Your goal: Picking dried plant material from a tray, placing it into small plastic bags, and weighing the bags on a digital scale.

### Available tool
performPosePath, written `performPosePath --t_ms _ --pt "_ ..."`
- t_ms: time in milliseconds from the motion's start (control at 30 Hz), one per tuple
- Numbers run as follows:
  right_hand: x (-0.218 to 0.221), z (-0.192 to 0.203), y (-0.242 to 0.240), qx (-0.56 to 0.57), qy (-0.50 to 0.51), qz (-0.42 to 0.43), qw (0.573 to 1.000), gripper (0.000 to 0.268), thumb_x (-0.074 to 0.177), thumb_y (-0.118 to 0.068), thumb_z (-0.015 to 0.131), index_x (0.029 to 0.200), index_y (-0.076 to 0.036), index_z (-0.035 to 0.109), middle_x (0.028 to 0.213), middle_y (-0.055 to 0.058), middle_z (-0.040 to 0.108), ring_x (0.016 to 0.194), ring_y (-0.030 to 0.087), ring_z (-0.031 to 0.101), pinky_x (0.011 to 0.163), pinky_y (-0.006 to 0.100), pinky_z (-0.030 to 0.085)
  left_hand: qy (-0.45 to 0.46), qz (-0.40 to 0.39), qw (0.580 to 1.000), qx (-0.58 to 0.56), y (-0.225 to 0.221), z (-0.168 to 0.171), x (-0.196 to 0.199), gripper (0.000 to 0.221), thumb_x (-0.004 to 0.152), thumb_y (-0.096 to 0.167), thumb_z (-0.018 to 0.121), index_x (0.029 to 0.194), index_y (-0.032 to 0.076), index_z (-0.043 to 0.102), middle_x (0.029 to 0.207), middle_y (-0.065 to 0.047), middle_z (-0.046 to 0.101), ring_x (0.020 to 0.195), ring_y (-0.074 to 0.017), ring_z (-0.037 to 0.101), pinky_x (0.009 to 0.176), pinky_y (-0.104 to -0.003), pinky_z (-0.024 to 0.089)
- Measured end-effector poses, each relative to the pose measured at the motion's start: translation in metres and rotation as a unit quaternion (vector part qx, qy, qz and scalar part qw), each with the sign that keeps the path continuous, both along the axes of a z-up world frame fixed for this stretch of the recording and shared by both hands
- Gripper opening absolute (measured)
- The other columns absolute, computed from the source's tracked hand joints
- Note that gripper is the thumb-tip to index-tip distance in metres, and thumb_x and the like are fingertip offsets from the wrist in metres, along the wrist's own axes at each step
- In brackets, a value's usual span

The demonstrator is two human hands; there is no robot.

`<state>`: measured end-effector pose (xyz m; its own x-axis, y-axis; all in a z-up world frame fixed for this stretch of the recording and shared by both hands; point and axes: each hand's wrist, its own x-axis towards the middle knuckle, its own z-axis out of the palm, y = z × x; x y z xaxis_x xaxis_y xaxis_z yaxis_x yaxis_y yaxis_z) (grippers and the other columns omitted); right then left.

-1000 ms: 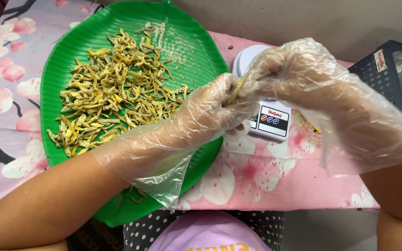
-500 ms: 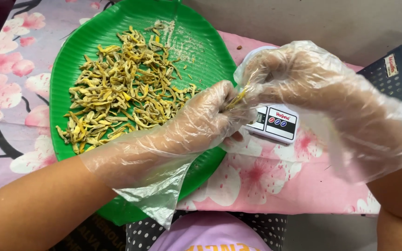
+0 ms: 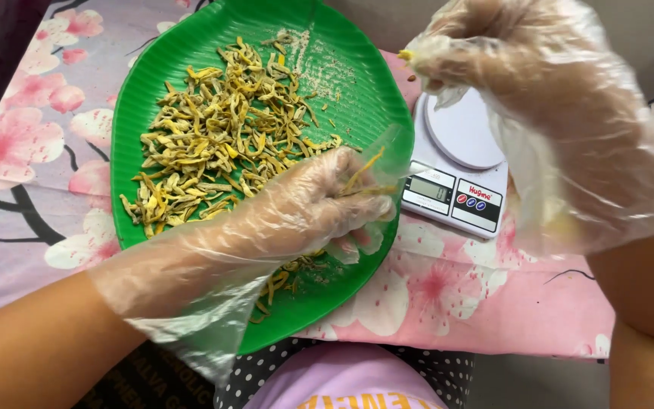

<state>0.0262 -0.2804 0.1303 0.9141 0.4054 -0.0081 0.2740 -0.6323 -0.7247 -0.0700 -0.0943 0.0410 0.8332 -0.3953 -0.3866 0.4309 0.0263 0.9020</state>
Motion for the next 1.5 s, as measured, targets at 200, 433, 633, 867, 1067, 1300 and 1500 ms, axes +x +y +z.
performPosePath --t_ms 200,433,633,867,1067,1300,1500 --pt "0.018 -0.062 0.037 -0.097 0.030 0.080 0.992 0.018 0.076 -0.005 0.066 0.086 -0.012 0.079 0.072 -0.004 0.071 0.067 0.004 0.062 0.062 0.023 0.052 0.010 0.021 0.998 -0.055 0.033 0.009 0.001 0.035 0.087 0.013 0.071 0.121 0.008 0.063 0.101 -0.016 0.082 0.076 -0.0216 0.074 0.064 -0.032 0.063" --pt "0.019 -0.082 0.057 -0.287 0.087 0.066 0.952 0.040 0.091 -0.046 0.071 0.064 -0.017 0.064 0.058 -0.003 0.061 0.056 0.012 0.056 0.055 0.030 0.041 -0.129 0.095 0.979 -0.127 0.056 -0.020 0.019 0.017 0.090 0.030 0.068 0.100 0.017 0.065 0.095 -0.004 0.074 0.091 -0.0136 0.073 0.076 -0.029 0.064" --pt "0.029 -0.087 0.040 -0.341 0.042 0.199 0.918 0.022 0.088 -0.037 0.077 0.074 -0.022 0.071 0.070 -0.007 0.069 0.067 0.010 0.062 0.065 0.029 0.050 -0.096 0.161 0.967 -0.171 0.055 -0.020 0.032 0.018 0.092 0.017 0.068 0.107 0.010 0.062 0.092 -0.011 0.072 0.081 -0.0153 0.071 0.079 -0.030 0.064" --pt "0.021 -0.089 0.038 -0.313 0.012 0.240 0.919 0.057 0.088 -0.046 0.080 0.051 -0.017 0.049 0.047 -0.005 0.038 0.050 0.013 0.034 0.052 0.033 0.034 -0.128 0.178 0.963 -0.157 0.049 -0.023 0.042 0.023 0.086 0.011 0.073 0.106 0.011 0.061 0.080 -0.009 0.067 0.072 -0.0158 0.069 0.073 -0.032 0.064" --pt "0.039 -0.098 0.000 -0.324 -0.076 0.286 0.899 0.045 0.104 -0.046 0.041 0.084 -0.023 0.074 0.085 0.003 0.069 0.082 0.025 0.066 0.076 0.042 0.050 -0.095 0.174 0.977 -0.077 0.043 -0.020 0.036 0.021 0.083 0.014 0.077 0.098 0.019 0.063 0.090 -0.002 0.070 0.078 -0.0125 0.072 0.068 -0.029 0.063" --pt "-0.027 -0.013 0.000 0.110 0.057 0.088 0.988 0.057 0.098 -0.047 0.047 0.123 -0.001 0.070 0.098 0.008 0.070 0.078 0.013 0.059 0.074 0.026 0.049 -0.073 0.094 0.991 -0.067 0.010 -0.015 0.025 0.021 0.081 0.024 0.079 0.089 0.014 0.063 0.092 -0.006 0.075 0.081 -0.0159 0.074 0.069 -0.031 0.065" --pt "-0.007 -0.021 -0.042 -0.225 -0.137 0.149 0.953 0.039 0.076 -0.036 0.086 0.114 -0.027 0.078 0.091 -0.009 0.078 0.079 0.009 0.070 0.076 0.026 0.050 -0.035 0.081 0.996 -0.027 -0.042 -0.011 0.022 0.032 0.075 0.043 0.079 0.068 0.023 0.055 0.066 0.007 0.054 0.062 -0.0053 0.049 0.057 -0.025 0.047"
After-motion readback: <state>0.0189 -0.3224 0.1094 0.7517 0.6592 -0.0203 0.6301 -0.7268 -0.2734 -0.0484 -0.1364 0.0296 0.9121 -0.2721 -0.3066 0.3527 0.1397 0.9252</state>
